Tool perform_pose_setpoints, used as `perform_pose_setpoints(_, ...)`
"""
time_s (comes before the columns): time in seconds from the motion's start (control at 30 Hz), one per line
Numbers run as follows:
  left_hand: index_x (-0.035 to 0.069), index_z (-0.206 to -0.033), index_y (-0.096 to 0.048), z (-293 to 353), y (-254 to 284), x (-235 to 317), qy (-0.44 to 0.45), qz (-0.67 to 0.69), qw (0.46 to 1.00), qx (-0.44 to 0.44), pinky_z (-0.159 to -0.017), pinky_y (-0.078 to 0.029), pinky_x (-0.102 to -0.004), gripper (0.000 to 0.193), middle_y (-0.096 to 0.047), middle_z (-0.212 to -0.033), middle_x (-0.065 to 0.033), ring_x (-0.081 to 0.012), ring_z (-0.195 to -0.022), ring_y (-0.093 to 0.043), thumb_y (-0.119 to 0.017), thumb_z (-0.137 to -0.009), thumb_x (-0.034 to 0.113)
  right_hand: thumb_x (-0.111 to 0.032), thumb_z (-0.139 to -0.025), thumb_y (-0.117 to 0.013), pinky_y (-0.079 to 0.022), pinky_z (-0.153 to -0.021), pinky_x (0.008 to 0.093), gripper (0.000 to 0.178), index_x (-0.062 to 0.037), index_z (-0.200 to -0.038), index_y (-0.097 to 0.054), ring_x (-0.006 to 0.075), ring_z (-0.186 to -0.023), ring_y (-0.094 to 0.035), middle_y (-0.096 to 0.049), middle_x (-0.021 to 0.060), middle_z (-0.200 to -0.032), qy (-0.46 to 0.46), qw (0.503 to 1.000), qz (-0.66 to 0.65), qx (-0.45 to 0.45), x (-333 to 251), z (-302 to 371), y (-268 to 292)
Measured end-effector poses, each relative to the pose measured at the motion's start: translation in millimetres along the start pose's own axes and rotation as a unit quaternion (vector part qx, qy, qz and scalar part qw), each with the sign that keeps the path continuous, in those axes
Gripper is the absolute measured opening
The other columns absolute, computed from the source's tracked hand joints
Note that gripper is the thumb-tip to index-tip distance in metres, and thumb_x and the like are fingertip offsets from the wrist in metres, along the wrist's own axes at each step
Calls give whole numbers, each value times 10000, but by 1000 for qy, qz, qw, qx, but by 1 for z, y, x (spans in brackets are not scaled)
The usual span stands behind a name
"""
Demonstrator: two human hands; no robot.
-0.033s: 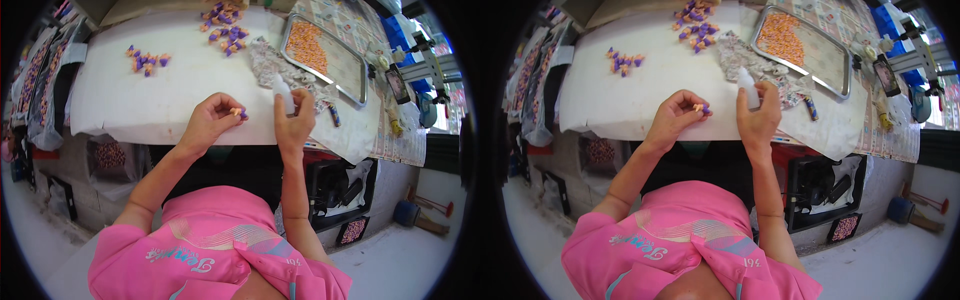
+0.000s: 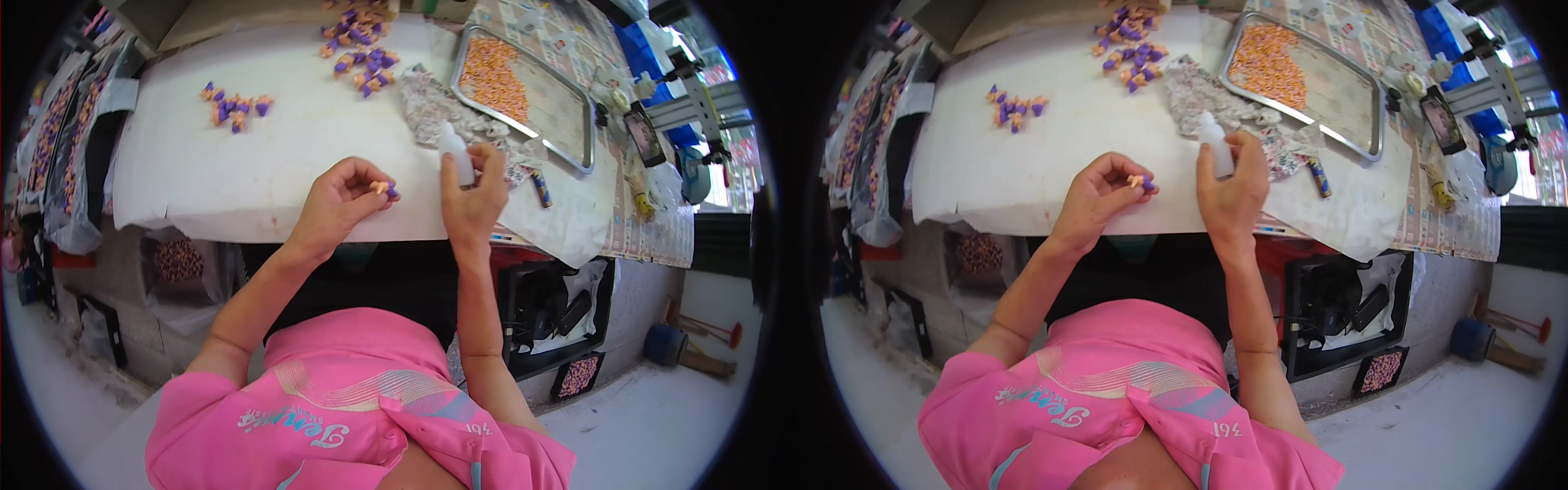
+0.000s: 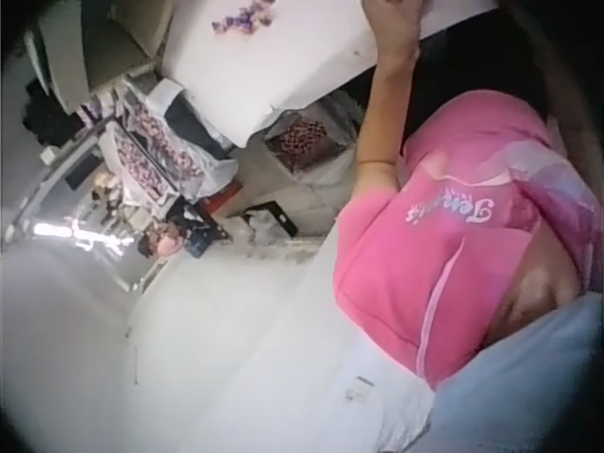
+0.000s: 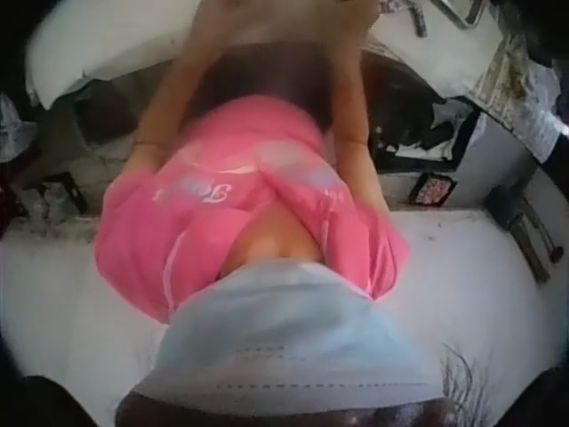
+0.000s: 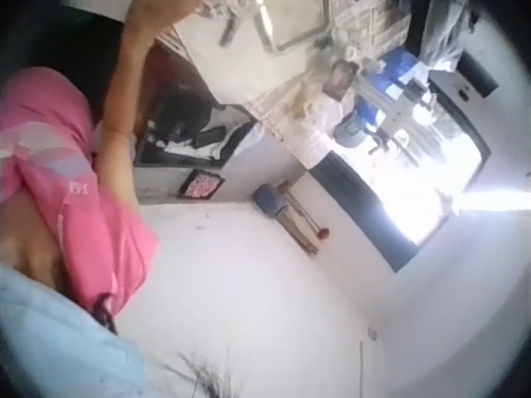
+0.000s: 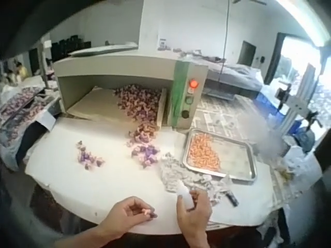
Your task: Assembling small purple and orange plastic components using glue at a workstation.
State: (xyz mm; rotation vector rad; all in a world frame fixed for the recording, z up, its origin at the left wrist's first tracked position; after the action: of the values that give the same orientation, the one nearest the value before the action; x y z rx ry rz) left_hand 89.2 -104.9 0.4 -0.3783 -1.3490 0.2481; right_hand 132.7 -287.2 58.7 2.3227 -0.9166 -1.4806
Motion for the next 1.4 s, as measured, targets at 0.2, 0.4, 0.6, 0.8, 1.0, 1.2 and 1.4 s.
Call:
perform_pose_setpoints(0.2,10,-1052,-562,0,-15,6,13,-6,1000,-1,-870,-521,-273,169,-626,-1028,-76,-166,-966,-645,-620,-893,6,-123,-792,-715,-465,-717,384,256,-17,-969,-563,285,-769,-565,-588,129,-841,33,997,73,-4,-4,-26,3)
perform_pose_setpoints(0.4,13,-1043,-565,2,-15,13,14,-7,1000,0,-860,-523,-270,158,-628,-1030,-76,-161,-954,-647,-622,-896,14,-93,-821,-678,-454,-726,377,153,-22,-938,-609,277,-779,-552,-575,109,-832,101,990,91,42,-15,-41,17)
perform_pose_setpoints(0.6,-2,-1022,-570,5,-14,17,16,0,1000,12,-847,-520,-263,146,-630,-996,-81,-148,-935,-642,-624,-887,-1,-83,-818,-669,-450,-790,391,92,-61,-906,-679,300,-852,-562,-645,100,-907,137,982,128,11,1,-100,18)
perform_pose_setpoints(0.8,15,-1031,-569,3,-22,17,15,-8,1000,1,-853,-523,-270,154,-631,-1023,-76,-166,-951,-648,-631,-890,14,-88,-775,-668,-479,-797,416,83,-61,-844,-703,333,-853,-601,-675,120,-870,144,957,229,-108,32,-151,-24)
perform_pose_setpoints(1.0,-1,-1016,-559,-1,-35,16,11,-12,1000,15,-858,-534,-295,153,-608,-1015,-88,-182,-952,-647,-626,-880,2,-91,-777,-646,-496,-789,438,103,-39,-847,-700,346,-849,-622,-659,172,-818,146,930,292,-169,56,-167,-38)
perform_pose_setpoints(1.2,-8,-1007,-568,-7,-54,15,24,-7,1000,14,-858,-531,-289,129,-612,-992,-83,-160,-930,-641,-619,-888,0,-54,-794,-636,-501,-742,433,121,-30,-898,-693,327,-827,-620,-660,148,-925,176,958,220,-46,43,-156,20)
perform_pose_setpoints(1.4,3,-1022,-563,-8,-51,4,30,-8,999,27,-864,-528,-288,151,-609,-1012,-85,-172,-941,-641,-630,-887,15,-51,-805,-705,-485,-644,267,160,-43,-965,-701,154,-751,-626,-675,69,-868,41,989,-78,-122,17,-105,48)
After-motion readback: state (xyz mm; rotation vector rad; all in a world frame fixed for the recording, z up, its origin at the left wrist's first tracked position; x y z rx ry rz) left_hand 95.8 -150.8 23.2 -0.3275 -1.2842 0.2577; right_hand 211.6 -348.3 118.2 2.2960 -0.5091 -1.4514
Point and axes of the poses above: each hand's wrist, its own z-axis away from the middle knuckle, its own y-axis out of the back of the hand, x = y × z, the point moved 9 cm from there along -z, towards the middle knuckle
